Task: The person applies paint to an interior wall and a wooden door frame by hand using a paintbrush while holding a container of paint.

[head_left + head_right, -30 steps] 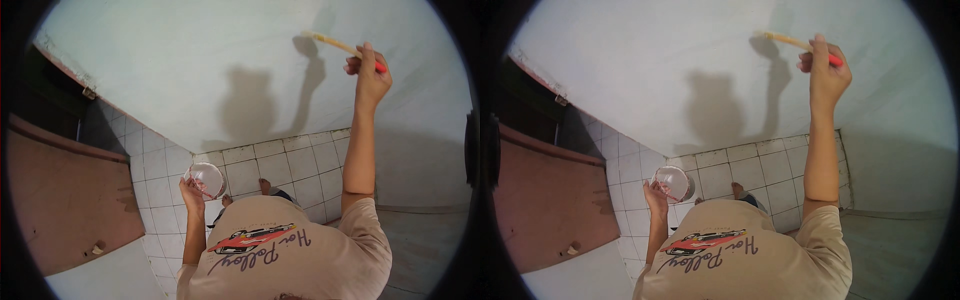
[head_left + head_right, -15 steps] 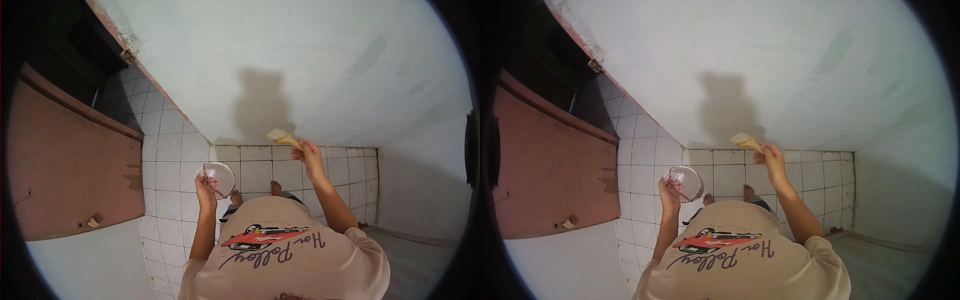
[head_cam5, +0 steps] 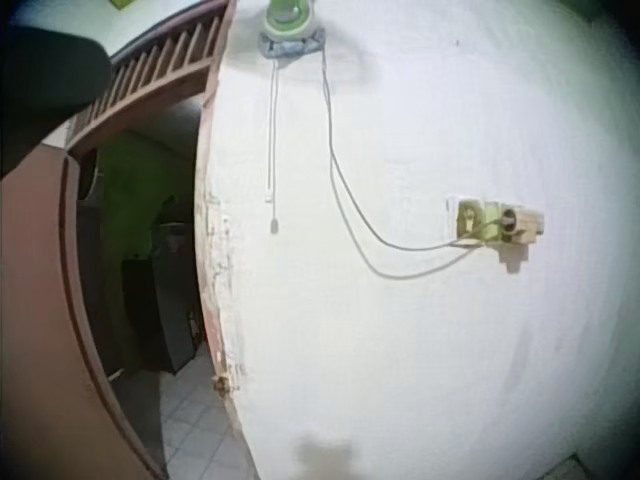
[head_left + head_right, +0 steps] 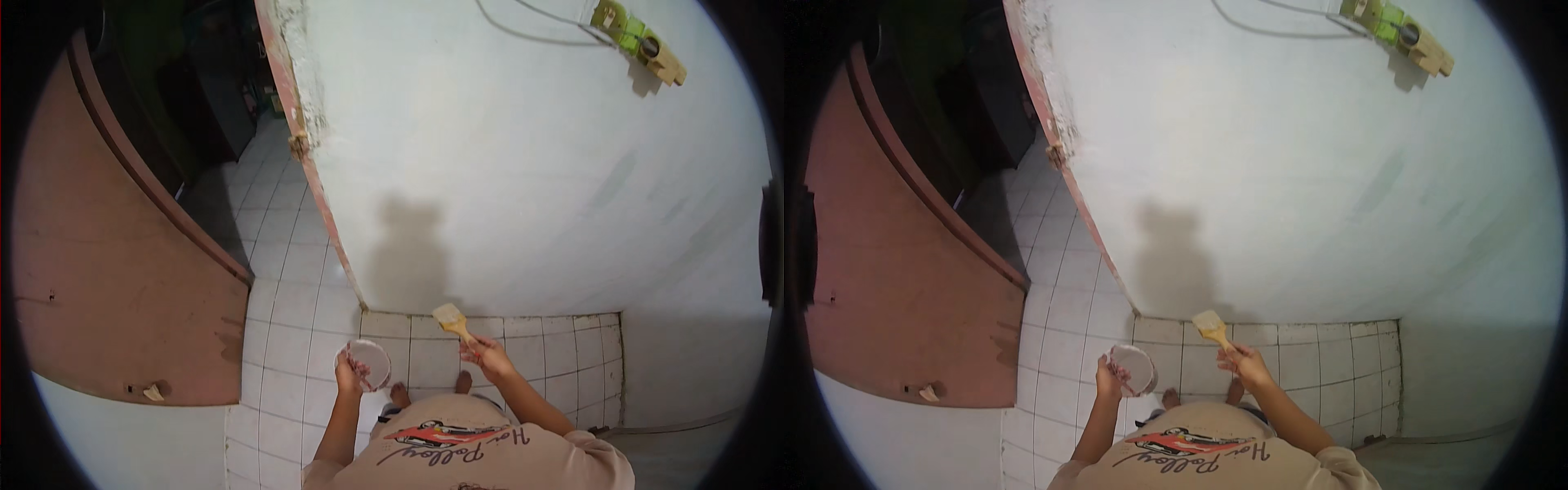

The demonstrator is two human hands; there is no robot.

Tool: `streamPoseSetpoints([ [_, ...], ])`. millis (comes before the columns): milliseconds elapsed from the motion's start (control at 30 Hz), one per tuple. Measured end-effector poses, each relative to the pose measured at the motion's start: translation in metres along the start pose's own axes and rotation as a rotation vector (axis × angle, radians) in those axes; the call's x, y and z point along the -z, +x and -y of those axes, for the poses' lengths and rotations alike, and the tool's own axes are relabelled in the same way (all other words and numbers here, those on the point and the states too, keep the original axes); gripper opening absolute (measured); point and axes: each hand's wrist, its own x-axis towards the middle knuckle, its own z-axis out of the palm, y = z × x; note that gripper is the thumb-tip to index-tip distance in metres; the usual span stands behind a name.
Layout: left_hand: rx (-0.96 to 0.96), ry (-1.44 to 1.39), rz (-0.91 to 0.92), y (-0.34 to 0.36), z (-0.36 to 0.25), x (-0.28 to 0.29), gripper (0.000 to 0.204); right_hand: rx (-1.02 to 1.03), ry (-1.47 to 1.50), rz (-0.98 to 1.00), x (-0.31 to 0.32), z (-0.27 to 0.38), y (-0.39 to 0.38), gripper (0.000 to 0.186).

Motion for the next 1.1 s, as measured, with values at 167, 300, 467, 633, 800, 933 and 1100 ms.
streamPoseSetpoints([
  [167, 0.058, 0.161, -0.069, 0.028, -0.010, 0.021, 0.050, -0.026, 0.063, -0.089, -0.012, -0.008, -0.024, 0.036],
  [300, 0.043, 0.203, -0.133, 0.046, -0.018, 0.036, 0.041, -0.008, 0.060, -0.152, -0.007, -0.016, -0.036, 0.038],
  [467, -0.052, 0.304, -0.221, 0.075, -0.010, 0.094, 0.048, 0.059, 0.088, -0.269, 0.005, -0.023, -0.032, 0.030],
  [633, -0.138, 0.401, -0.328, 0.084, -0.028, 0.181, 0.040, 0.135, 0.114, -0.316, -0.025, -0.061, -0.045, 0.024],
  [800, -0.120, 0.461, -0.479, 0.063, -0.060, 0.254, 0.039, 0.133, 0.101, -0.345, -0.055, -0.099, -0.063, 0.023],
  [933, -0.209, 0.444, -0.512, 0.040, -0.104, 0.292, 0.036, 0.086, 0.119, -0.366, -0.072, -0.134, -0.069, 0.027],
  [1100, -0.249, 0.528, -0.541, 0.016, -0.172, 0.317, 0.032, 0.126, -0.006, -0.307, -0.106, -0.161, -0.074, 0.029],
])
